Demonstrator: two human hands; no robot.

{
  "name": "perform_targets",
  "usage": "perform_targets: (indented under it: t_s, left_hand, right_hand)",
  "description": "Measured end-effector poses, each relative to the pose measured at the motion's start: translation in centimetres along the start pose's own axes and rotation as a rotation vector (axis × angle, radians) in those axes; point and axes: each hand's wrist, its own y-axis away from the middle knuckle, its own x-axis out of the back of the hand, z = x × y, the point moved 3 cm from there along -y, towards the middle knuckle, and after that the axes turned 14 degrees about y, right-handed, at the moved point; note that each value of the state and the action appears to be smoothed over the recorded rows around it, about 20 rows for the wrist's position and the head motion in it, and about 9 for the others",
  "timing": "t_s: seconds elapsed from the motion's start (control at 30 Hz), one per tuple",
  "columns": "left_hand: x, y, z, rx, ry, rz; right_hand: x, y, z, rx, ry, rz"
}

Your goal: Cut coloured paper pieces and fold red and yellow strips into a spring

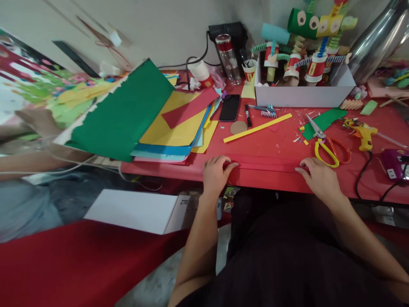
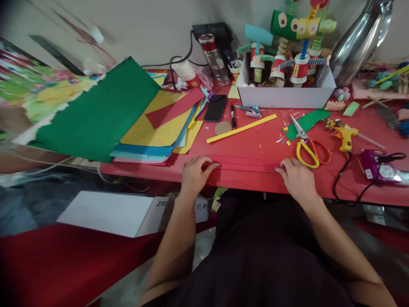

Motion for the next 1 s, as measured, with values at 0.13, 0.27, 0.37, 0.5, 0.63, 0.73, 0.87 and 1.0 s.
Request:
perform_targets:
  t_s: [0.13,0.27,0.37,0.5,0.63,0.73,0.87,1.0]
  left_hand:
    - [0.1,0.1,-0.4,0.014,0.025,0.036]
    - [0.5,0.1,-1.0,0.009,0.068,0.038]
    - [0.8,-0.1,-1.2,-0.006,0.138,-0.007]
    - [1.0,-0.4,-1.2,0.016,0.160,-0.038]
    - [1.2,-0.5,-1.2,0.059,0.067,-0.080]
    - [1.6,-0.4,-0.9,0.084,-0.007,-0.078]
    - [1.3,0.3,1.5,-0.019,-0.110,0.021]
    - [-2.6,2.6,6.6,-0.374,-0.024,-0.131]
  right_hand:
    - [-0.2,0.1,0.1,0.018,-0.020,0.048]
    - [-0.4,0.2,0.0,0.054,-0.001,0.081]
    - [-0.5,0.1,0.1,0.072,0.011,0.081]
    - [-0.5,-0.2,0.1,0.085,0.023,0.034]
    - [-0.5,-0.8,0.1,0.075,0.034,-0.027]
    - [-0.4,-1.3,0.1,0.075,0.058,-0.057]
    - [0.3,-1.5,-0.4,0.102,0.132,0.010]
    - [0.5,-0.4,-3.2,0.232,0.136,0.078]
